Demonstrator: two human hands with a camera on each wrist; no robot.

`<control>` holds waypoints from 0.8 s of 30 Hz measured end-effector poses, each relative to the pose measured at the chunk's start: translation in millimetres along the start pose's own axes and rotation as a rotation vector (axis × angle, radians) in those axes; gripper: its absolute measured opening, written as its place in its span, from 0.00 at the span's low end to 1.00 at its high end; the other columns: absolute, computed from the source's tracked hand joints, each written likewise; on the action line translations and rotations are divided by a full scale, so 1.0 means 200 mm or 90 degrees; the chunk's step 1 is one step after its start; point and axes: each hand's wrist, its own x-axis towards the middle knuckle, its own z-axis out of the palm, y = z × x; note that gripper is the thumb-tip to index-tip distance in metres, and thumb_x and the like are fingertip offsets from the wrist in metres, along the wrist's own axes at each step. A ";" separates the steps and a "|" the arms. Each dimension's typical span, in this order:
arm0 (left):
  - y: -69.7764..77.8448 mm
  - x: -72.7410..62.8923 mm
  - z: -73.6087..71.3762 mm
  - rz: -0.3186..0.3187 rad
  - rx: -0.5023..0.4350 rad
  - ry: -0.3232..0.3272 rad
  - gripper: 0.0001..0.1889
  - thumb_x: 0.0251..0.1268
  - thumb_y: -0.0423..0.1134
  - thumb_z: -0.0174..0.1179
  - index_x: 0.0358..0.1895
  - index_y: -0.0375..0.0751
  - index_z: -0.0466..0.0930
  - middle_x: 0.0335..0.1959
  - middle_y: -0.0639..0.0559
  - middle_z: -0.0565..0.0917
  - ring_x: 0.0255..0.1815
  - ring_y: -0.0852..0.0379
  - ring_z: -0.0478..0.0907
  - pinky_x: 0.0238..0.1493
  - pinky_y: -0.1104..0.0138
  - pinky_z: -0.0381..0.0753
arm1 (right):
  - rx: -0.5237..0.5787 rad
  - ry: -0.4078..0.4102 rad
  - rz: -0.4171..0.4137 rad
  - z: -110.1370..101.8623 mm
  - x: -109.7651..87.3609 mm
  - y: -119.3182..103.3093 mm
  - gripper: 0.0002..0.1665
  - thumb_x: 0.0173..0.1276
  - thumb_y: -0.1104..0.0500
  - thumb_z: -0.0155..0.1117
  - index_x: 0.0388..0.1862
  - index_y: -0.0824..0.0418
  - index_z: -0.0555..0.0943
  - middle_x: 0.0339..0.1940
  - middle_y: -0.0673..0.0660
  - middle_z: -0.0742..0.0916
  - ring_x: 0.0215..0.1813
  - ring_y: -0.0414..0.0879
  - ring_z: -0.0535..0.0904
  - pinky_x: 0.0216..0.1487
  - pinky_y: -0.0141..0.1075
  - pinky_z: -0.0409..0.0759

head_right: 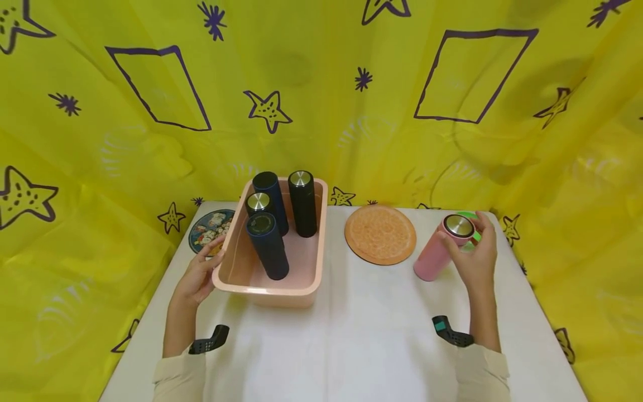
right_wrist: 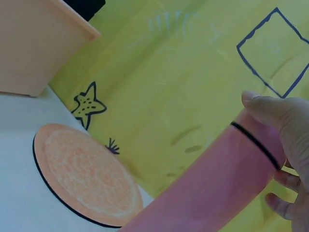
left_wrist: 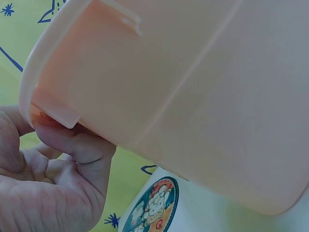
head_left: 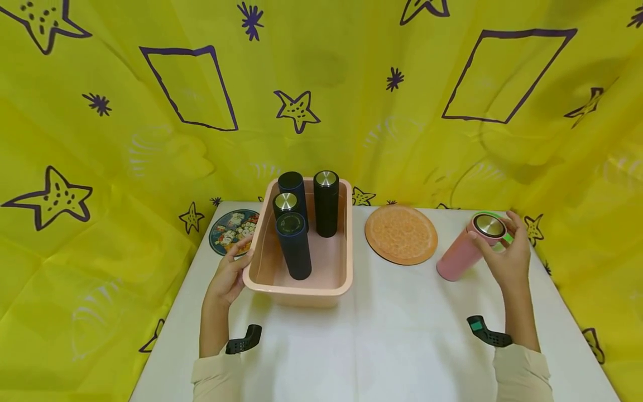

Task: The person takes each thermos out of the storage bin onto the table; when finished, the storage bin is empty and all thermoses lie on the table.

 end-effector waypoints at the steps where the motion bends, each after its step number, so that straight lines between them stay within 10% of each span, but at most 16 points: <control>1: 0.00 0.00 0.00 -0.001 0.001 0.003 0.23 0.75 0.31 0.47 0.70 0.48 0.61 0.55 0.50 0.72 0.41 0.64 0.84 0.41 0.70 0.86 | 0.004 0.010 -0.010 0.00 0.00 -0.01 0.49 0.60 0.57 0.72 0.76 0.49 0.58 0.71 0.59 0.70 0.73 0.46 0.62 0.76 0.42 0.63; 15: 0.00 0.01 0.00 -0.001 0.000 0.011 0.23 0.75 0.29 0.46 0.70 0.49 0.61 0.59 0.49 0.68 0.42 0.64 0.83 0.43 0.70 0.86 | 0.131 0.233 -0.323 0.02 0.00 -0.32 0.36 0.53 0.57 0.76 0.61 0.65 0.76 0.57 0.46 0.80 0.62 0.43 0.71 0.64 0.32 0.65; 24: 0.00 0.01 0.00 -0.008 -0.004 0.017 0.25 0.75 0.30 0.47 0.71 0.47 0.59 0.59 0.51 0.68 0.43 0.64 0.82 0.45 0.69 0.85 | 0.177 0.179 -0.418 0.16 0.04 -0.54 0.41 0.52 0.47 0.77 0.57 0.71 0.77 0.56 0.60 0.82 0.61 0.46 0.73 0.62 0.33 0.72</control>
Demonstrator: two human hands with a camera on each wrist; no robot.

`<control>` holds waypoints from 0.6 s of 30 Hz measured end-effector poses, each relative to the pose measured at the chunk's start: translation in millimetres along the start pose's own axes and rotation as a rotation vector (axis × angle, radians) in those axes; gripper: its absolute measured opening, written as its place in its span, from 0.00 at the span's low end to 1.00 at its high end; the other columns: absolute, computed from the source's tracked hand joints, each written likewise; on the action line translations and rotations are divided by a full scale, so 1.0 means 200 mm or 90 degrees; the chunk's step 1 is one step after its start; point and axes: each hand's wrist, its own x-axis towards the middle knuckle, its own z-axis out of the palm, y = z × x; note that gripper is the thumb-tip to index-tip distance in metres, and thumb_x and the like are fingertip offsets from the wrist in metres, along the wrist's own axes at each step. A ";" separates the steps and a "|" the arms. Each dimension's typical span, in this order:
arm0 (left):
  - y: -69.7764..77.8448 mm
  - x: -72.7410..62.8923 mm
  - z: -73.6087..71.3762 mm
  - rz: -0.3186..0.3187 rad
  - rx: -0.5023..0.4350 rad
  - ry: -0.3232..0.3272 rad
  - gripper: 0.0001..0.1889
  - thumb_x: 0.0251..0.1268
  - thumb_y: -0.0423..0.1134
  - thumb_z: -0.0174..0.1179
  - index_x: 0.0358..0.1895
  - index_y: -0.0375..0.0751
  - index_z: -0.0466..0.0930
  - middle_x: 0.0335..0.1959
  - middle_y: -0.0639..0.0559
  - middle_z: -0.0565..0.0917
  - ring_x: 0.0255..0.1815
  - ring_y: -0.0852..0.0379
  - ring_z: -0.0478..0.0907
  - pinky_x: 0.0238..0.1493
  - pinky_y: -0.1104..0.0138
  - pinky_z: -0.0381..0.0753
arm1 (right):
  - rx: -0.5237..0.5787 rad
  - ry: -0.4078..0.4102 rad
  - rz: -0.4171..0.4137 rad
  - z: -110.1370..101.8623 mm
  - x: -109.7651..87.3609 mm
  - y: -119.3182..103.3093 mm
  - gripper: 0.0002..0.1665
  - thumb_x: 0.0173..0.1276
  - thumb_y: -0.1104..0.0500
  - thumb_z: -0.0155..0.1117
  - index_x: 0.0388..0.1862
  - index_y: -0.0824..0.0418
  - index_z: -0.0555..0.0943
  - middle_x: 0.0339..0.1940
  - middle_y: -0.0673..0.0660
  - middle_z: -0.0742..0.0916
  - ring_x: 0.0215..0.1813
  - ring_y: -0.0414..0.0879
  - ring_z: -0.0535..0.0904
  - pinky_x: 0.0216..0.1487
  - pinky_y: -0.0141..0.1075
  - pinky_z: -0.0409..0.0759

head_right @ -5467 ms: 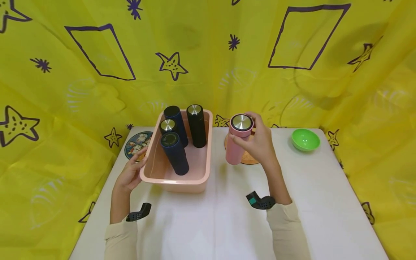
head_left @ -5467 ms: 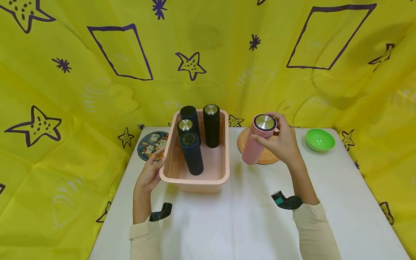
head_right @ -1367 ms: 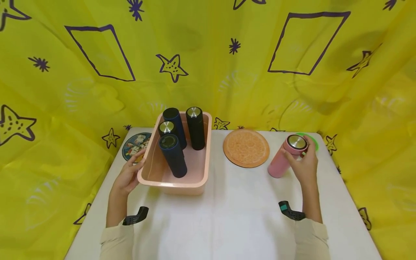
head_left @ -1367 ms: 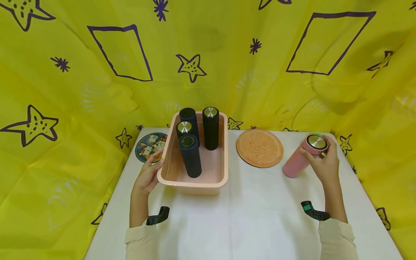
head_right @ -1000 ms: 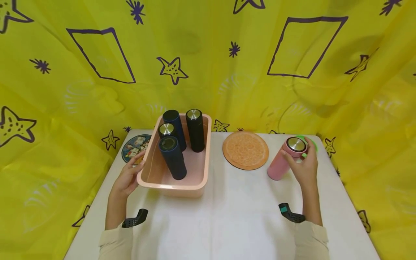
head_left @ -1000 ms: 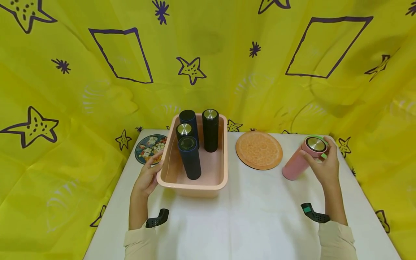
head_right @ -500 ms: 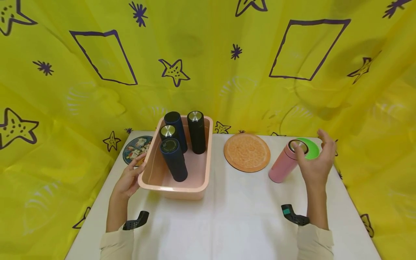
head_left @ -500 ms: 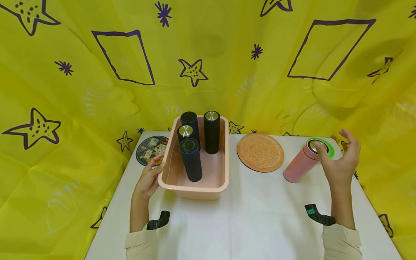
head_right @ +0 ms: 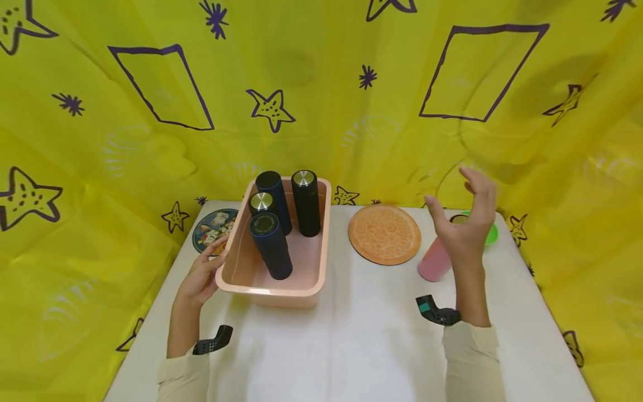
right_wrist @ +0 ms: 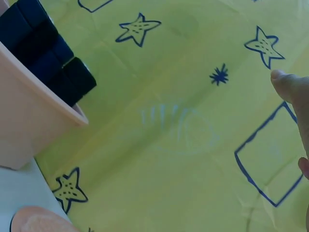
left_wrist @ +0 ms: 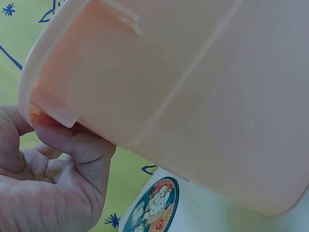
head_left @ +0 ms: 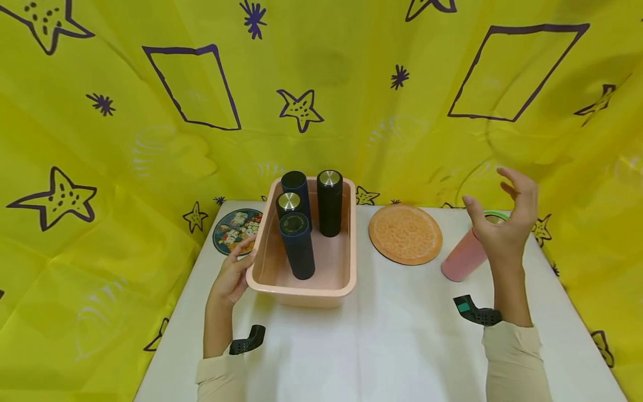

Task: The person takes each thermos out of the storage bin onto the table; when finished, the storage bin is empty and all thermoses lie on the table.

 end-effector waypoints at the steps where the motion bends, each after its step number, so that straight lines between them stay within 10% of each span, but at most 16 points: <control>1: 0.00 0.00 0.00 -0.001 0.002 0.000 0.25 0.75 0.30 0.47 0.72 0.47 0.59 0.59 0.51 0.69 0.44 0.63 0.82 0.45 0.69 0.85 | 0.003 -0.015 -0.003 0.02 0.01 -0.01 0.40 0.53 0.48 0.77 0.57 0.71 0.76 0.56 0.60 0.81 0.61 0.45 0.72 0.62 0.33 0.72; 10: 0.00 0.00 0.00 -0.003 0.006 -0.002 0.26 0.75 0.30 0.47 0.73 0.45 0.56 0.61 0.49 0.66 0.49 0.60 0.82 0.49 0.66 0.84 | 0.019 -0.160 -0.058 0.23 0.03 -0.08 0.36 0.53 0.66 0.74 0.60 0.75 0.71 0.56 0.76 0.76 0.62 0.50 0.71 0.63 0.32 0.70; 18: 0.00 0.00 0.00 0.008 0.004 0.003 0.26 0.75 0.30 0.48 0.72 0.45 0.58 0.59 0.49 0.68 0.46 0.61 0.83 0.46 0.67 0.86 | 0.023 -0.252 -0.043 0.42 -0.02 0.08 0.46 0.42 0.75 0.78 0.64 0.70 0.70 0.60 0.69 0.76 0.63 0.59 0.71 0.62 0.45 0.74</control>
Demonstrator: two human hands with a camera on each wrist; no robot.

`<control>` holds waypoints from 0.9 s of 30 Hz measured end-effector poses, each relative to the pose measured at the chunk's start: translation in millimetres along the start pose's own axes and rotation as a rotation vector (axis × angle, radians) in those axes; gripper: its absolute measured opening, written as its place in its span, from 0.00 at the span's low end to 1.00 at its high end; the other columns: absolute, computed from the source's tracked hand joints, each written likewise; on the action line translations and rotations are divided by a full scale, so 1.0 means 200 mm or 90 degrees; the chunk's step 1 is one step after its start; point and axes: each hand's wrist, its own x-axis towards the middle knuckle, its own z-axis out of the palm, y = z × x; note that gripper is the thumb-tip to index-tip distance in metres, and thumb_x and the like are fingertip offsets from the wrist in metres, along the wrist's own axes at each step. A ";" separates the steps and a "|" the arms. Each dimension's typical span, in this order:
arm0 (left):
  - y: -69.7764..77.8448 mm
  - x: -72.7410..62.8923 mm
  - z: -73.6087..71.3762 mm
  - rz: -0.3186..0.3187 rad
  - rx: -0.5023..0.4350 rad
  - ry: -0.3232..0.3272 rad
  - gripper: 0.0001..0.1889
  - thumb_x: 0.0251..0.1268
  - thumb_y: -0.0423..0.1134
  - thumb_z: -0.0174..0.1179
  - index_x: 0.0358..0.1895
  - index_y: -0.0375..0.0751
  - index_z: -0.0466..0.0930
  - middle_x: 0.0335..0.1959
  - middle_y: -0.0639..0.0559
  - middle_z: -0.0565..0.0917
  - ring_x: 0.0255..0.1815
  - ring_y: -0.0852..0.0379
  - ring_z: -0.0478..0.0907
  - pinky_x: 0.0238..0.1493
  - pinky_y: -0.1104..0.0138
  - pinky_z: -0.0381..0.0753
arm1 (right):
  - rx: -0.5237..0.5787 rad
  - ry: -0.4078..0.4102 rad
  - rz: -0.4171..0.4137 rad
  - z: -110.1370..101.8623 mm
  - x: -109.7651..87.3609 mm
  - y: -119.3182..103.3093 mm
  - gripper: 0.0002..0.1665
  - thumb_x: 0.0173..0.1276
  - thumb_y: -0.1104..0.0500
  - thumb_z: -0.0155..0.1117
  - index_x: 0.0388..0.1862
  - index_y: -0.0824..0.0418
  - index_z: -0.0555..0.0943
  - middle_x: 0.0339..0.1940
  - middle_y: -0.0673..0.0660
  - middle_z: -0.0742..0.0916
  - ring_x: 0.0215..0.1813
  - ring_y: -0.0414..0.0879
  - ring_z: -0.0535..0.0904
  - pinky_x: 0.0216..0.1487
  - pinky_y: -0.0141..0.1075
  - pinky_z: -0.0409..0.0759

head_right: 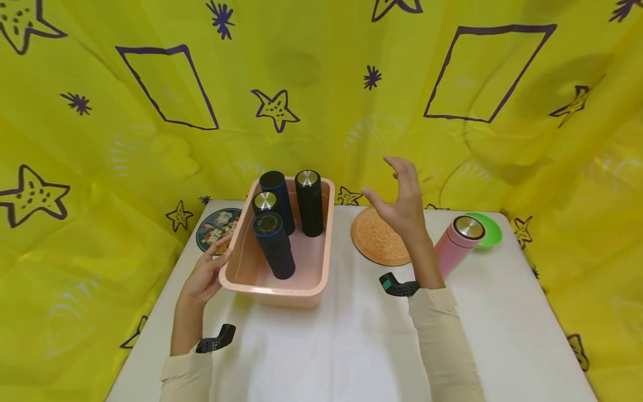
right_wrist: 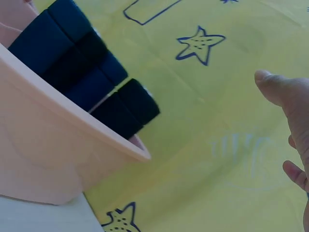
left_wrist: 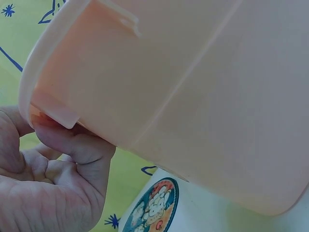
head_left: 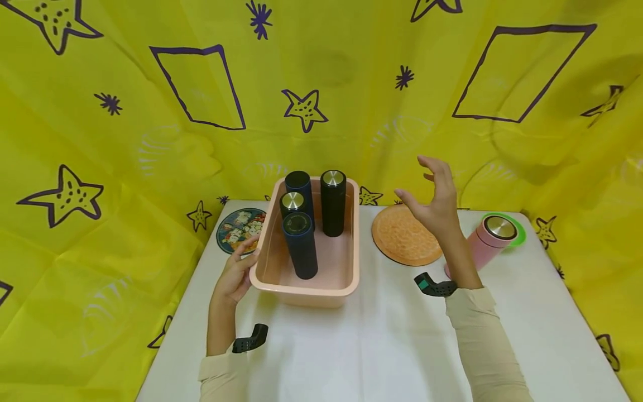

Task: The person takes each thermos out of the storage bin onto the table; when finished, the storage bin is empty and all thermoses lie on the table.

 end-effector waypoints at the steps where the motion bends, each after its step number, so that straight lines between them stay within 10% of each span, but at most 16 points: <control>1: 0.00 0.00 0.00 -0.002 -0.002 -0.003 0.26 0.75 0.30 0.48 0.72 0.45 0.58 0.59 0.49 0.68 0.45 0.61 0.83 0.45 0.67 0.86 | -0.002 -0.011 -0.002 0.02 0.00 0.02 0.47 0.43 0.74 0.78 0.65 0.68 0.70 0.60 0.68 0.76 0.63 0.59 0.71 0.62 0.48 0.75; 27: 0.00 0.00 0.01 -0.017 -0.004 -0.002 0.27 0.75 0.30 0.46 0.74 0.44 0.54 0.61 0.46 0.66 0.45 0.62 0.83 0.43 0.68 0.86 | 0.071 -0.204 0.135 0.46 0.04 0.12 0.43 0.58 0.56 0.75 0.70 0.61 0.66 0.64 0.65 0.73 0.65 0.57 0.70 0.60 0.54 0.78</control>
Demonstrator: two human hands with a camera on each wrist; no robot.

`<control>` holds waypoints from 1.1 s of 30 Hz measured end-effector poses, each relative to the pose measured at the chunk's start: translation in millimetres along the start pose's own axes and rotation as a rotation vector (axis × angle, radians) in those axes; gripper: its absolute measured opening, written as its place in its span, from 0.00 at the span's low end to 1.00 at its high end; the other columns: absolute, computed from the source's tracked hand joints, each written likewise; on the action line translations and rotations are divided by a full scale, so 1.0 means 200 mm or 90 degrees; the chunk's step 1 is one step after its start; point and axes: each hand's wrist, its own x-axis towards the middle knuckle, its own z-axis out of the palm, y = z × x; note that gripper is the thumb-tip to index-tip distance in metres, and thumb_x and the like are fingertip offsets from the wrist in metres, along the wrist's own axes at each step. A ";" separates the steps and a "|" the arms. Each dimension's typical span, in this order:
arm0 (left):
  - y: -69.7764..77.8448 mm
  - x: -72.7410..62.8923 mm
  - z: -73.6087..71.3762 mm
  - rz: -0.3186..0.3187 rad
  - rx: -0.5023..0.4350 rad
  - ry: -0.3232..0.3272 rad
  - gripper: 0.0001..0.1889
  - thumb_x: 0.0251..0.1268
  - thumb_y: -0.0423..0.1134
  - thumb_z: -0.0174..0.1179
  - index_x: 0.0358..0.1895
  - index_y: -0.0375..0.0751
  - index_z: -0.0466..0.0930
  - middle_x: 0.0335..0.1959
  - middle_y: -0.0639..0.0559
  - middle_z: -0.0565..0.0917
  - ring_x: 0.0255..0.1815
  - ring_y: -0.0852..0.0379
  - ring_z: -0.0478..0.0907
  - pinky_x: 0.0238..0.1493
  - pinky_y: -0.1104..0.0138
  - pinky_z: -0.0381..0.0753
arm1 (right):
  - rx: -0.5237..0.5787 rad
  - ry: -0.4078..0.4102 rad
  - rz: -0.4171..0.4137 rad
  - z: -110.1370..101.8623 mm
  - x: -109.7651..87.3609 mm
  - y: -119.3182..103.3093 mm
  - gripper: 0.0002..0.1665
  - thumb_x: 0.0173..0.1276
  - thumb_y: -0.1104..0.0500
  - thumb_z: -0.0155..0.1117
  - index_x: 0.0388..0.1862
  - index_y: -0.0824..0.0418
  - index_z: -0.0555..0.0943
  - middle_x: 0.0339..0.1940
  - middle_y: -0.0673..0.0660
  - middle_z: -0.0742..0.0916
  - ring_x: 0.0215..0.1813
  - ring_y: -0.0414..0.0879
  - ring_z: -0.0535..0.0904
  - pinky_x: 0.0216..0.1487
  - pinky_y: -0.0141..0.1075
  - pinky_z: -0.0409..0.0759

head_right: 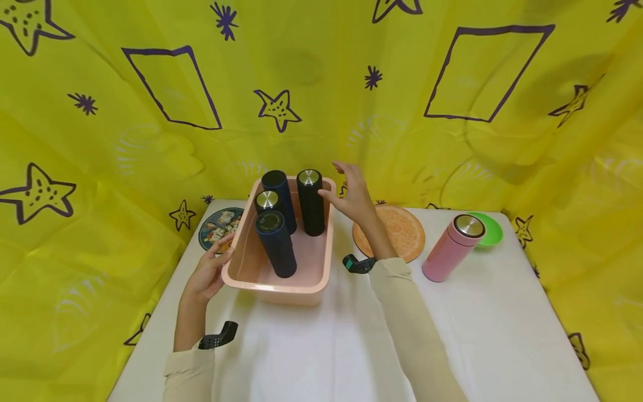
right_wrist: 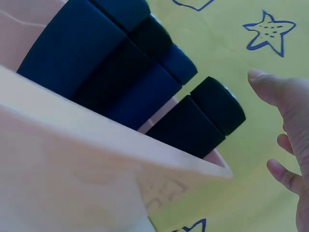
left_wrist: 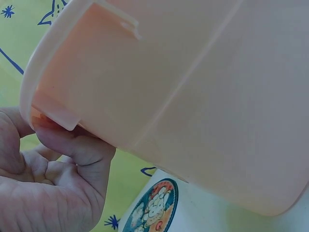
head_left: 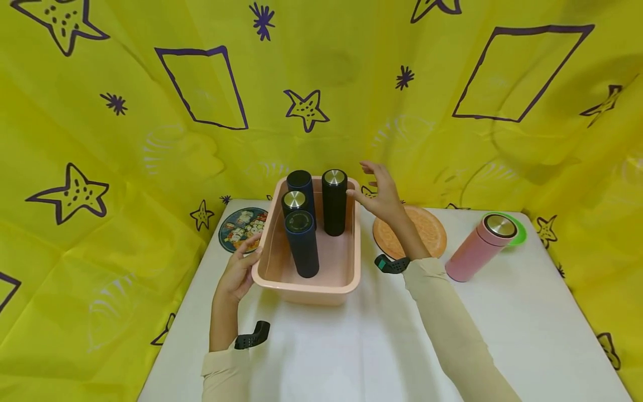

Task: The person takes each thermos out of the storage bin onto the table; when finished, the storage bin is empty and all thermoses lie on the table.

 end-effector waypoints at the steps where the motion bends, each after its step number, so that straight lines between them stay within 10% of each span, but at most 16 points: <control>1: 0.00 0.00 0.00 0.000 0.002 0.001 0.27 0.75 0.30 0.46 0.74 0.44 0.54 0.61 0.47 0.67 0.45 0.62 0.83 0.43 0.68 0.86 | 0.003 -0.006 0.006 0.01 0.01 0.00 0.44 0.58 0.56 0.75 0.71 0.61 0.66 0.64 0.65 0.73 0.66 0.57 0.70 0.60 0.55 0.78; 33: 0.00 0.00 0.00 0.003 0.004 0.002 0.28 0.75 0.30 0.48 0.74 0.44 0.55 0.58 0.47 0.70 0.42 0.61 0.84 0.40 0.67 0.86 | 0.069 -0.106 0.181 0.24 0.11 0.02 0.53 0.60 0.53 0.73 0.77 0.61 0.53 0.71 0.67 0.65 0.70 0.64 0.68 0.66 0.55 0.73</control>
